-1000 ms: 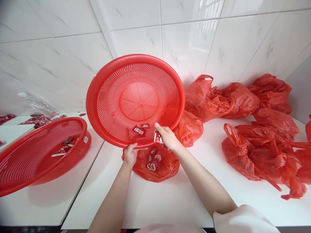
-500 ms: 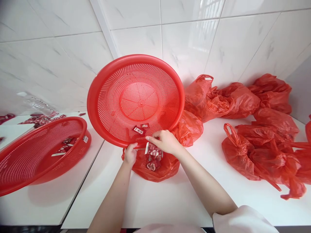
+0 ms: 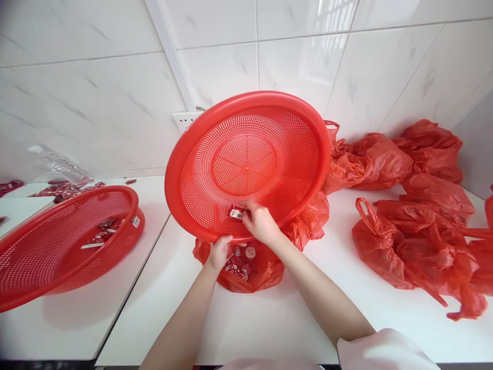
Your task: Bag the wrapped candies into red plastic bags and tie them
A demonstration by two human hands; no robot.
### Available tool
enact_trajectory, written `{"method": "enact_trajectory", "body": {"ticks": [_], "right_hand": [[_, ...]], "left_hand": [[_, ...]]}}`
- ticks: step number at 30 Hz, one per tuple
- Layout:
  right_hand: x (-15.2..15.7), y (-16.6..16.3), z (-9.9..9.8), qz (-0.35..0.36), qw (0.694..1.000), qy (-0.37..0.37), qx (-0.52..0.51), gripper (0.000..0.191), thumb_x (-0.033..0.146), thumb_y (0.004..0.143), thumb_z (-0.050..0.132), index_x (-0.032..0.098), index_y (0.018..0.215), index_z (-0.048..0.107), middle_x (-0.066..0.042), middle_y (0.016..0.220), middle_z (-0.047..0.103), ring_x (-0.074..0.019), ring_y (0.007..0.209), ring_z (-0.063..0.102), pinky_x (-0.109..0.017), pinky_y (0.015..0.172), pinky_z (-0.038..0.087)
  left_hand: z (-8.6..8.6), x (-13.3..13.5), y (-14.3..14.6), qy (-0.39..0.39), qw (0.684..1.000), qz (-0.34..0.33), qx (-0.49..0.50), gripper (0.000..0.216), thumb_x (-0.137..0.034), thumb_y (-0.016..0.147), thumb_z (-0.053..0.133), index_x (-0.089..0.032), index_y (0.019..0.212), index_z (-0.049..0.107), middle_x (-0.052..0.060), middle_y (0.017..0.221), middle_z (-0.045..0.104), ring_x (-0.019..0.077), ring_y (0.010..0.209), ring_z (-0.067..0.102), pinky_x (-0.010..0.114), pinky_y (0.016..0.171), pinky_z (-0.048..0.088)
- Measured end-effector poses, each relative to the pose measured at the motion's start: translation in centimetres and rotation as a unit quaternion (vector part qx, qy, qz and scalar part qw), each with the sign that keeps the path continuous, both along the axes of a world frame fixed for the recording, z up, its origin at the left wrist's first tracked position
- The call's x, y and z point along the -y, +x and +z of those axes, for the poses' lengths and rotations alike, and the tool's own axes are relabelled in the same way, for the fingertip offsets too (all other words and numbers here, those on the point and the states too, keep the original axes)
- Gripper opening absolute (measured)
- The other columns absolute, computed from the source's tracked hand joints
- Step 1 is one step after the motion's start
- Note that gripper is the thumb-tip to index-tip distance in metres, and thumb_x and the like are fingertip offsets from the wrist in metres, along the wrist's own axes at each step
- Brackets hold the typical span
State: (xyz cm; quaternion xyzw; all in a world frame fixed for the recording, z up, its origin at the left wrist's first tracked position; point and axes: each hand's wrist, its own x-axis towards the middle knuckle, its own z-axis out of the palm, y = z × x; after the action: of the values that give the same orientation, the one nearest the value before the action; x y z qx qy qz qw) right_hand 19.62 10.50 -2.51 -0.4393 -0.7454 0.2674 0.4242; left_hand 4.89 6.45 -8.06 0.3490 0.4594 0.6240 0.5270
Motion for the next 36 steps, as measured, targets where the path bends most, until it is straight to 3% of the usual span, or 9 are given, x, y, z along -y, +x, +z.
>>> {"method": "enact_trajectory", "body": {"ticks": [3, 7, 11, 18, 23, 26, 29, 32, 36], "right_hand": [[-0.4, 0.3, 0.4, 0.014, 0.984, -0.113, -0.134, 0.03, 0.019, 0.077, 0.046, 0.016, 0.103, 0.06, -0.002, 0.08, 0.064, -0.0124, 0.064, 0.056, -0.026, 0.065, 0.048], [-0.7, 0.6, 1.0, 0.042, 0.934, -0.222, -0.278, 0.017, 0.027, 0.071, 0.043, 0.018, 0.079, 0.055, 0.003, 0.06, 0.05, -0.0096, 0.05, 0.042, -0.022, 0.05, 0.036], [-0.6, 0.7, 1.4, 0.041, 0.929, -0.23, -0.286, 0.011, 0.029, 0.068, 0.042, 0.021, 0.062, 0.046, 0.006, 0.048, 0.034, -0.0094, 0.043, 0.028, -0.023, 0.045, 0.024], [-0.3, 0.7, 1.7, 0.043, 0.939, -0.223, -0.259, 0.011, 0.024, 0.068, 0.039, 0.021, 0.062, 0.048, 0.005, 0.049, 0.037, -0.0108, 0.044, 0.032, -0.024, 0.048, 0.029], [0.5, 1.4, 2.5, 0.12, 0.985, -0.107, -0.068, 0.021, 0.01, 0.073, 0.038, 0.019, 0.065, 0.054, 0.002, 0.061, 0.055, -0.0117, 0.059, 0.05, -0.024, 0.064, 0.041], [1.0, 1.4, 2.6, 0.151, 0.985, -0.019, 0.078, 0.027, 0.005, 0.078, 0.04, 0.019, 0.073, 0.063, -0.001, 0.077, 0.064, -0.0129, 0.073, 0.058, -0.025, 0.076, 0.045], [1.1, 0.9, 1.9, 0.084, 0.982, 0.053, 0.159, 0.03, 0.007, 0.084, 0.042, 0.018, 0.095, 0.067, -0.008, 0.106, 0.065, -0.0179, 0.097, 0.059, -0.031, 0.088, 0.045], [0.9, 0.4, 0.9, 0.01, 0.969, 0.093, 0.229, 0.04, 0.011, 0.088, 0.044, 0.016, 0.125, 0.056, -0.014, 0.138, 0.05, -0.0251, 0.124, 0.046, -0.042, 0.101, 0.039], [0.3, 0.7, 0.4, 0.014, 0.969, 0.04, 0.243, 0.037, 0.015, 0.092, 0.043, 0.015, 0.127, 0.055, -0.015, 0.121, 0.062, -0.0242, 0.114, 0.056, -0.04, 0.097, 0.044]], "left_hand": [[0.3, -0.1, -0.3, 0.006, 0.997, -0.074, 0.022, 0.018, -0.033, 0.062, 0.067, -0.025, 0.076, 0.074, 0.006, 0.093, 0.074, 0.034, 0.1, 0.065, 0.044, 0.079, 0.056], [0.6, -0.3, -0.7, 0.019, 0.997, -0.075, 0.028, 0.014, -0.033, 0.064, 0.063, -0.025, 0.069, 0.073, 0.005, 0.084, 0.074, 0.0347, 0.097, 0.066, 0.046, 0.078, 0.055], [0.6, -0.5, -1.0, 0.01, 0.998, -0.06, 0.022, 0.012, -0.033, 0.064, 0.063, -0.028, 0.069, 0.072, 0.004, 0.08, 0.074, 0.0339, 0.096, 0.066, 0.046, 0.076, 0.056], [0.4, -0.6, -1.1, 0.012, 0.998, -0.052, 0.034, 0.011, -0.03, 0.064, 0.064, -0.027, 0.071, 0.072, 0.004, 0.089, 0.074, 0.0342, 0.1, 0.065, 0.045, 0.073, 0.056], [0.4, -0.6, -1.1, 0.011, 0.999, -0.029, 0.014, 0.014, -0.03, 0.064, 0.063, -0.024, 0.073, 0.072, 0.004, 0.083, 0.074, 0.031, 0.098, 0.065, 0.041, 0.079, 0.055], [0.4, -0.7, -1.0, 0.027, 0.999, 0.017, -0.022, 0.013, -0.027, 0.062, 0.065, -0.023, 0.073, 0.071, 0.003, 0.086, 0.073, 0.0275, 0.097, 0.065, 0.038, 0.087, 0.052], [0.2, -0.6, -0.8, 0.021, 1.0, -0.006, -0.008, 0.017, -0.027, 0.062, 0.066, -0.024, 0.077, 0.072, 0.003, 0.089, 0.073, 0.0277, 0.096, 0.065, 0.038, 0.084, 0.053], [0.0, -0.5, -0.8, 0.002, 0.998, -0.053, 0.029, 0.014, -0.029, 0.063, 0.065, -0.025, 0.074, 0.071, 0.004, 0.084, 0.073, 0.0296, 0.093, 0.065, 0.04, 0.073, 0.056], [0.0, -0.4, -1.0, 0.002, 0.998, -0.057, 0.029, 0.009, -0.03, 0.064, 0.063, -0.024, 0.068, 0.07, 0.005, 0.075, 0.071, 0.0296, 0.087, 0.067, 0.038, 0.065, 0.055]]}}
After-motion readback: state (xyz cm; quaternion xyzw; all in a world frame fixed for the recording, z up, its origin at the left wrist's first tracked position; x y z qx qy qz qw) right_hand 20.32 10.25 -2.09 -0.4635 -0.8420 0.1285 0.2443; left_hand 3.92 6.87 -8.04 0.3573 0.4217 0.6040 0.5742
